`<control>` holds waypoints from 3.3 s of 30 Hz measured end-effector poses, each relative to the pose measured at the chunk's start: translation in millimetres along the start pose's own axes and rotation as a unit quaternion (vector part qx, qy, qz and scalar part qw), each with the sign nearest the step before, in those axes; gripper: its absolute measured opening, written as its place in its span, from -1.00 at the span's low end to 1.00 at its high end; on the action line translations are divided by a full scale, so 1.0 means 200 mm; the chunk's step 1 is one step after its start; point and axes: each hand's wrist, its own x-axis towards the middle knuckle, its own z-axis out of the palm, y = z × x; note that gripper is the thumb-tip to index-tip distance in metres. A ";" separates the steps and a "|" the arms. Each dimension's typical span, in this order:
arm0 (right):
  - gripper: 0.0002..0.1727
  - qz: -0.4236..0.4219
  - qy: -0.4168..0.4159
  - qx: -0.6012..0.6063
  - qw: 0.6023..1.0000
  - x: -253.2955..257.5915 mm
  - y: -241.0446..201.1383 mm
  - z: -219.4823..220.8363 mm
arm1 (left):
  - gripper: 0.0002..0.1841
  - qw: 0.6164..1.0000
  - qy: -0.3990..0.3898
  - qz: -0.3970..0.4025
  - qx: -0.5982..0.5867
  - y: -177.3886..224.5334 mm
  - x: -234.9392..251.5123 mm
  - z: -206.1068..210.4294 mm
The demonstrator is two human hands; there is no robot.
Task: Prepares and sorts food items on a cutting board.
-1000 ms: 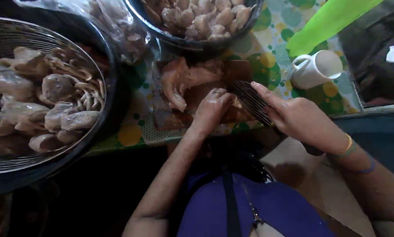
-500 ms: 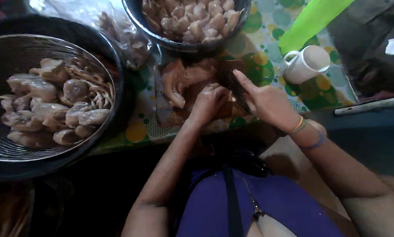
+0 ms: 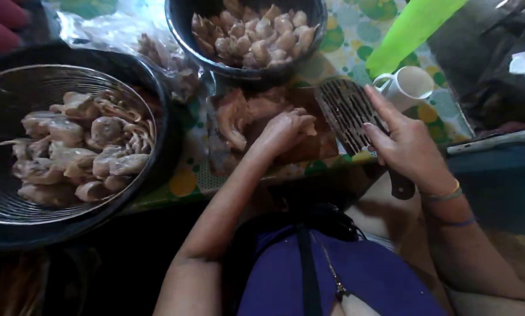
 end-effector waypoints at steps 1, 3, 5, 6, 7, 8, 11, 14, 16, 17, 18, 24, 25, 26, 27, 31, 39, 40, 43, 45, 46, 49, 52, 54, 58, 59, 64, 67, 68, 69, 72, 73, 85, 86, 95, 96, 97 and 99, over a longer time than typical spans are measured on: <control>-0.27 0.007 0.006 -0.014 1.000 -0.01 0.00 0.01 | -0.64 0.999 0.021 -0.049 -0.006 0.03 0.02 0.03; -0.26 0.009 0.014 -0.041 0.999 -0.03 0.00 0.03 | -0.57 0.984 0.082 -0.152 -0.037 0.10 0.02 0.09; -0.25 -0.008 0.025 -0.070 0.997 -0.05 -0.01 0.05 | -0.41 0.971 0.127 -0.192 -0.072 0.15 0.00 0.12; -0.26 -0.019 0.026 -0.081 0.996 -0.05 -0.01 0.05 | -0.39 0.966 0.148 -0.195 -0.089 0.16 -0.01 0.13; -0.27 -0.029 0.023 -0.093 0.995 -0.05 -0.02 0.06 | -0.45 0.962 0.164 -0.192 -0.102 0.17 -0.04 0.13; -0.28 -0.035 0.016 -0.102 0.994 -0.05 -0.03 0.06 | -0.55 0.959 0.183 -0.186 -0.108 0.17 -0.05 0.13; -0.30 -0.059 -0.005 -0.120 0.991 -0.03 -0.05 0.10 | -0.70 0.958 0.194 -0.186 -0.104 0.14 -0.07 0.14; -0.28 -0.063 -0.036 -0.131 0.989 0.00 -0.06 0.13 | -0.73 0.960 0.188 -0.191 -0.083 0.14 -0.04 0.14; -0.26 -0.067 -0.053 -0.140 0.986 0.01 -0.07 0.12 | -0.75 0.962 0.178 -0.191 -0.080 0.14 -0.03 0.14; -0.25 -0.069 -0.063 -0.145 0.985 0.02 -0.07 0.12 | -0.76 0.964 0.170 -0.190 -0.082 0.13 -0.03 0.13; -0.25 -0.076 -0.068 -0.152 0.983 0.04 -0.08 0.12 | -0.77 0.965 0.169 -0.182 -0.080 0.13 -0.04 0.13; -0.14 -0.069 -0.077 -0.184 0.977 0.13 -0.13 0.23 | -0.78 0.962 0.177 -0.195 -0.065 0.11 -0.04 0.14; -0.15 -0.071 -0.079 -0.178 0.978 0.12 -0.12 0.23 | -0.77 0.962 0.173 -0.204 -0.063 0.12 -0.04 0.14; -0.16 -0.073 -0.082 -0.174 0.979 0.10 -0.12 0.22 | -0.78 0.961 0.179 -0.201 -0.057 0.14 -0.04 0.15; -0.16 -0.077 -0.082 -0.170 0.979 0.09 -0.12 0.21 | -0.79 0.962 0.192 -0.187 -0.052 0.15 -0.06 0.16; -0.14 -0.050 -0.103 -0.190 0.975 0.14 -0.21 0.21 | -0.77 0.966 0.173 -0.182 -0.060 0.14 -0.05 0.14; -0.14 -0.045 -0.100 -0.164 0.980 0.18 -0.16 0.21 | -0.73 0.953 0.204 -0.218 -0.059 0.18 -0.07 0.18; -0.17 -0.050 -0.095 -0.158 0.982 0.16 -0.13 0.19 | -0.74 0.951 0.205 -0.225 -0.057 0.18 -0.06 0.18; -0.24 -0.039 -0.054 -0.154 0.986 0.09 -0.10 0.13 | -0.70 0.951 0.211 -0.213 -0.080 0.17 -0.06 0.18; -0.24 -0.056 -0.019 -0.158 0.986 0.05 -0.13 0.09 | -0.65 0.950 0.230 -0.184 -0.104 0.16 -0.11 0.17; -0.24 -0.064 -0.014 -0.157 0.985 0.02 -0.14 0.08 | -0.64 0.949 0.235 -0.178 -0.109 0.16 -0.13 0.17; -0.25 -0.083 -0.018 -0.157 0.984 -0.02 -0.16 0.08 | -0.74 0.948 0.244 -0.175 -0.111 0.15 -0.15 0.17; -0.28 -0.086 -0.032 -0.162 0.982 -0.03 -0.16 0.12 | -0.79 0.949 0.237 -0.182 -0.103 0.15 -0.14 0.18; -0.26 -0.080 -0.056 -0.163 0.982 -0.02 -0.15 0.14 | -0.79 0.953 0.221 -0.188 -0.090 0.15 -0.13 0.17; -0.21 -0.064 -0.095 -0.161 0.980 0.00 -0.17 0.12 | -0.79 0.957 0.178 -0.209 -0.094 0.16 -0.12 0.14; -0.20 -0.066 -0.094 -0.171 0.979 0.01 -0.19 0.13 | -0.80 0.957 0.178 -0.210 -0.092 0.15 -0.12 0.14; -0.15 -0.077 -0.074 -0.200 0.974 0.07 -0.20 0.26 | -0.81 0.959 0.173 -0.208 -0.087 0.16 -0.12 0.13; -0.15 -0.046 -0.111 -0.163 0.979 0.02 -0.18 0.19 | -0.79 0.953 0.180 -0.231 -0.073 0.18 -0.11 0.13; -0.17 -0.045 -0.119 -0.156 0.979 -0.01 -0.16 0.17 | -0.77 0.951 0.189 -0.237 -0.064 0.18 -0.10 0.14; -0.21 -0.045 -0.121 -0.146 0.981 -0.03 -0.14 0.15 | -0.78 0.949 0.203 -0.237 -0.054 0.17 -0.10 0.15; -0.30 -0.019 -0.114 -0.090 0.989 -0.07 -0.05 0.09 | -0.77 0.947 0.207 -0.240 -0.058 0.17 -0.11 0.13; -0.32 -0.018 -0.090 -0.076 0.993 -0.07 -0.03 0.07 | -0.76 0.947 0.208 -0.239 -0.059 0.17 -0.11 0.12; -0.29 0.037 -0.017 -0.027 0.999 0.00 -0.02 0.06 | -0.26 0.974 0.051 -0.219 -0.042 0.13 0.04 0.06; -0.29 0.060 -0.032 0.020 0.998 0.01 0.00 0.06 | -0.37 0.973 0.068 -0.212 -0.055 0.11 0.05 0.07; -0.30 0.189 -0.071 0.377 0.904 0.07 0.22 0.27 | -0.45 0.956 0.117 -0.236 -0.133 0.12 0.04 0.10; -0.29 0.187 -0.075 0.383 0.902 0.07 0.20 0.29 | -0.45 0.952 0.126 -0.241 -0.143 0.13 0.05 0.11; -0.29 0.183 -0.076 0.384 0.902 0.07 0.18 0.31 | -0.45 0.946 0.138 -0.246 -0.157 0.14 0.05 0.12; -0.29 0.160 -0.071 0.335 0.926 0.05 0.11 0.32 | -0.38 0.931 0.154 -0.274 -0.186 0.18 0.05 0.12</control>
